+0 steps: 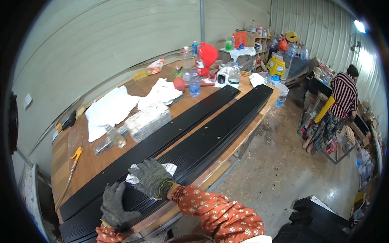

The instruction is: The person applies liquid from a bottle onto black boards and wipes them with a cloth. The person then scrapes edges with a small blade, buffs the boards using a sponge, and wipes them down with a cloth.

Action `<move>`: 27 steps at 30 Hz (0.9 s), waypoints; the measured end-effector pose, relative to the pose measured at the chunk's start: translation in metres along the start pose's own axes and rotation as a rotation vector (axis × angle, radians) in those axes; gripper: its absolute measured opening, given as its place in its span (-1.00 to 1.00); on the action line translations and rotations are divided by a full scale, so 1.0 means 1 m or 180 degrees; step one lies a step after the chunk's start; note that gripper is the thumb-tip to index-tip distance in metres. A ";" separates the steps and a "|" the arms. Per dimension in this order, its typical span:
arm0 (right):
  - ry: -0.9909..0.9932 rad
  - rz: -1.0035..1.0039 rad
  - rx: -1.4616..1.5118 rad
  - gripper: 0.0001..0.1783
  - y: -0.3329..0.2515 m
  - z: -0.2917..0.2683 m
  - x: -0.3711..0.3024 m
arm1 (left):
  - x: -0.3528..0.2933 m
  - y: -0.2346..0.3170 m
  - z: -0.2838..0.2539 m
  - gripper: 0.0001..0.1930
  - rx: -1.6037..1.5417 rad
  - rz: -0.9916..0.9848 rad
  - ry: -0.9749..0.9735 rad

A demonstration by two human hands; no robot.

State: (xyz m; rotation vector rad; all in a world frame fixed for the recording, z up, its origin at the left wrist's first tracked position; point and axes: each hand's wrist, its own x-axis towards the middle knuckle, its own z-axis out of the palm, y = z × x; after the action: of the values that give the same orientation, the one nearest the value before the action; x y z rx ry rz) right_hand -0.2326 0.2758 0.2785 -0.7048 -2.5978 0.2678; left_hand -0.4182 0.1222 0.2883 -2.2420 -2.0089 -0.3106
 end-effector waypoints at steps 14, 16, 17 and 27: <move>0.0300 0.1105 -0.0354 -0.38 0.314 -0.144 -0.059 | 0.019 0.006 0.013 -0.36 -0.2934 -0.1790 0.0826; 0.0298 0.1282 -0.0396 -0.38 0.359 -0.166 -0.072 | 0.033 0.020 -0.007 -0.43 -0.2708 -0.1722 0.0904; 0.0345 0.1338 -0.0430 -0.38 0.385 -0.178 -0.079 | 0.041 0.028 -0.012 -0.48 -0.2190 -0.2093 0.0768; 0.0008 0.1624 -0.0179 -0.35 0.570 -0.274 -0.130 | 0.142 0.029 0.006 -0.58 -0.0628 -0.2873 0.0438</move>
State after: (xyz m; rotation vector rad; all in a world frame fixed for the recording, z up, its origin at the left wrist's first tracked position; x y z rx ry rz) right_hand 0.2407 0.7134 0.3092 -1.3816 -2.3891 0.3441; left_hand -0.3752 0.2578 0.3159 -1.1797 -2.8629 -0.7274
